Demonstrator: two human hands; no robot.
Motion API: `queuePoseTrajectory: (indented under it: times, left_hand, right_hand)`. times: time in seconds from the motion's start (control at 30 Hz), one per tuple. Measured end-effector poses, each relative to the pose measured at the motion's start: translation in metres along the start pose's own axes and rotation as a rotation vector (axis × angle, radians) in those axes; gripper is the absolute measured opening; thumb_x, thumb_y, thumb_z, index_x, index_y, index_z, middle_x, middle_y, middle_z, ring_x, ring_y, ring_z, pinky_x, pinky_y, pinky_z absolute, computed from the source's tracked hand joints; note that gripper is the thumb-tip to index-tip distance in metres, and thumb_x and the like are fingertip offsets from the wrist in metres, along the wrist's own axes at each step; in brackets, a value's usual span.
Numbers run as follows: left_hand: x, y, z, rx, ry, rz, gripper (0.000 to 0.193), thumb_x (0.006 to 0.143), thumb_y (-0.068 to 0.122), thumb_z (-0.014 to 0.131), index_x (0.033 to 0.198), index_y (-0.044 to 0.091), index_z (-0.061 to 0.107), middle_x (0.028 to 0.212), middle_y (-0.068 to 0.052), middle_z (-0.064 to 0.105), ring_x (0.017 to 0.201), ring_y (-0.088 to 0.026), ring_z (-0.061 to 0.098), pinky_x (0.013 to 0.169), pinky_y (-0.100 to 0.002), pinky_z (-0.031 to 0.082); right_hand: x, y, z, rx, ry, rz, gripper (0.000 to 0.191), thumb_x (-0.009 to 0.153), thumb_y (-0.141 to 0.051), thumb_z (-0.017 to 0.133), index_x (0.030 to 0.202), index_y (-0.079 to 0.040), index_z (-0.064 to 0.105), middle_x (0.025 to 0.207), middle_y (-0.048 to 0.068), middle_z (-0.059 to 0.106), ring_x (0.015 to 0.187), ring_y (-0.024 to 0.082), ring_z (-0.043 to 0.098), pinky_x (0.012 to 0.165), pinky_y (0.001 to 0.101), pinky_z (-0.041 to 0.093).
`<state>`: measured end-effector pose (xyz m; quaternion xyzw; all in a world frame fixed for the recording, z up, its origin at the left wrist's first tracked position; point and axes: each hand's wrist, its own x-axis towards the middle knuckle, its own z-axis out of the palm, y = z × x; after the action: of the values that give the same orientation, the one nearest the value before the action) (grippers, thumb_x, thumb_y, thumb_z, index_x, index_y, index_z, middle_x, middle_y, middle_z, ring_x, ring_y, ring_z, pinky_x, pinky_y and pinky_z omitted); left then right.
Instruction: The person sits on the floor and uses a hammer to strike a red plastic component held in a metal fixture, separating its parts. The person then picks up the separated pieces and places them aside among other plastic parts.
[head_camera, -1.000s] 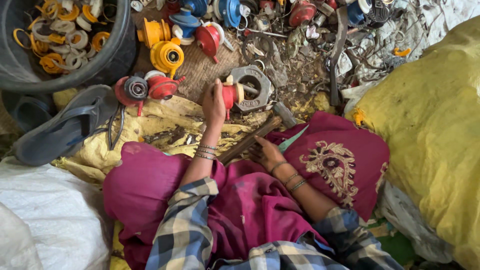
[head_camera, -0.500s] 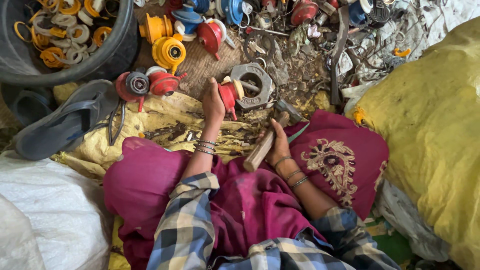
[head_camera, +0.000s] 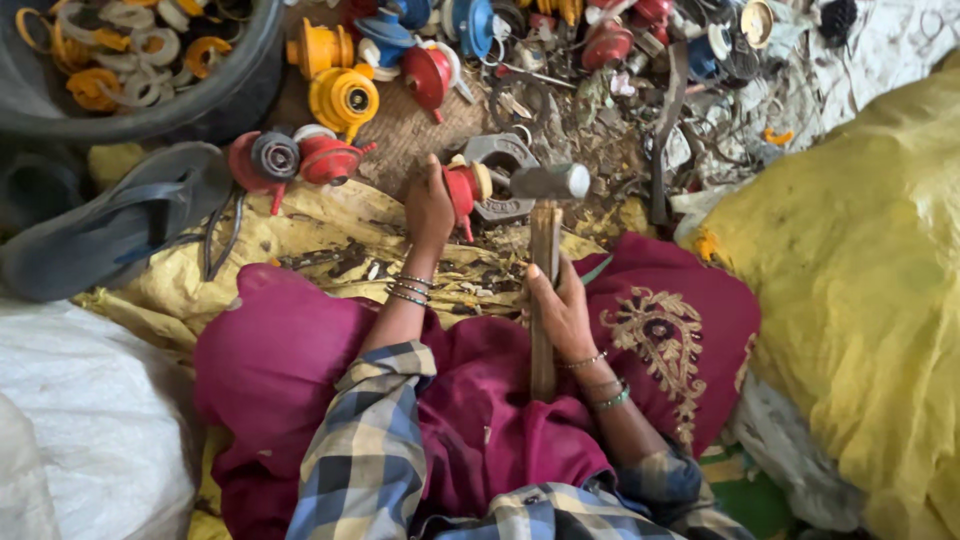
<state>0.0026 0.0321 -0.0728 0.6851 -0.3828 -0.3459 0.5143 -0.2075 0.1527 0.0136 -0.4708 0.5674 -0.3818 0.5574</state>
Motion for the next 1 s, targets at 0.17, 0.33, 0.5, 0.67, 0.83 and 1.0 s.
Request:
queuePoseTrajectory:
  times: [0.17, 0.33, 0.5, 0.67, 0.83, 1.0]
  left_hand:
    - [0.004, -0.004, 0.004, 0.095, -0.033, -0.198, 0.069, 0.106, 0.056, 0.033, 0.100, 0.000, 0.074, 0.092, -0.025, 0.073, 0.092, -0.045, 0.070, 0.081, -0.052, 0.052]
    - [0.010, -0.014, 0.007, 0.350, -0.061, 0.090, 0.069, 0.107, 0.053, 0.019, 0.120, 0.002, 0.064, 0.101, -0.027, 0.072, 0.094, -0.047, 0.068, 0.080, -0.056, 0.050]
    - [0.005, -0.010, 0.007, 0.126, 0.076, -0.173, 0.076, 0.099, 0.067, 0.032, 0.113, 0.001, 0.069, 0.103, -0.029, 0.071, 0.098, -0.049, 0.066, 0.085, -0.056, 0.050]
    - [0.001, 0.000, 0.005, 0.144, -0.001, -0.267, 0.082, 0.098, 0.069, 0.028, 0.103, 0.001, 0.073, 0.101, -0.028, 0.073, 0.098, -0.048, 0.068, 0.086, -0.055, 0.051]
    - [0.003, -0.008, 0.008, 0.164, 0.044, -0.258, 0.082, 0.098, 0.070, 0.029, 0.104, 0.001, 0.073, 0.100, -0.029, 0.072, 0.097, -0.049, 0.068, 0.085, -0.056, 0.050]
    - [0.002, -0.012, 0.005, 0.444, -0.001, 0.265, 0.078, 0.097, 0.065, 0.036, 0.115, -0.005, 0.066, 0.099, -0.028, 0.072, 0.089, -0.050, 0.066, 0.072, -0.058, 0.048]
  right_hand:
    - [0.013, -0.019, 0.012, -0.394, 0.037, -0.152, 0.032, 0.099, -0.021, 0.062, 0.123, -0.003, 0.050, 0.072, 0.004, 0.066, 0.055, 0.011, 0.064, 0.047, 0.0277, 0.051]
    - [0.033, -0.022, 0.021, -0.542, -0.021, -0.148, 0.027, 0.103, -0.023, 0.065, 0.113, -0.001, 0.053, 0.077, 0.007, 0.067, 0.059, 0.012, 0.065, 0.050, 0.0279, 0.053]
    - [0.015, -0.060, 0.001, -0.209, 0.032, -0.085, 0.025, 0.100, -0.018, 0.053, 0.122, -0.005, 0.053, 0.077, 0.004, 0.064, 0.056, 0.011, 0.062, 0.044, 0.0260, 0.057]
    - [-0.019, -0.109, -0.034, -0.052, 0.085, -0.659, 0.017, 0.108, -0.014, 0.052, 0.119, -0.001, 0.051, 0.084, 0.007, 0.065, 0.059, 0.014, 0.065, 0.052, 0.0291, 0.056]
    - [-0.002, -0.087, -0.027, -0.084, 0.263, -0.656, 0.028, 0.105, -0.019, 0.060, 0.126, -0.002, 0.052, 0.092, 0.009, 0.063, 0.070, 0.018, 0.065, 0.058, 0.0294, 0.056]
    - [0.039, -0.027, 0.011, -0.814, 0.046, -0.465, 0.022, 0.102, -0.014, 0.065, 0.116, -0.002, 0.054, 0.081, 0.011, 0.060, 0.065, 0.023, 0.061, 0.052, 0.0338, 0.048]
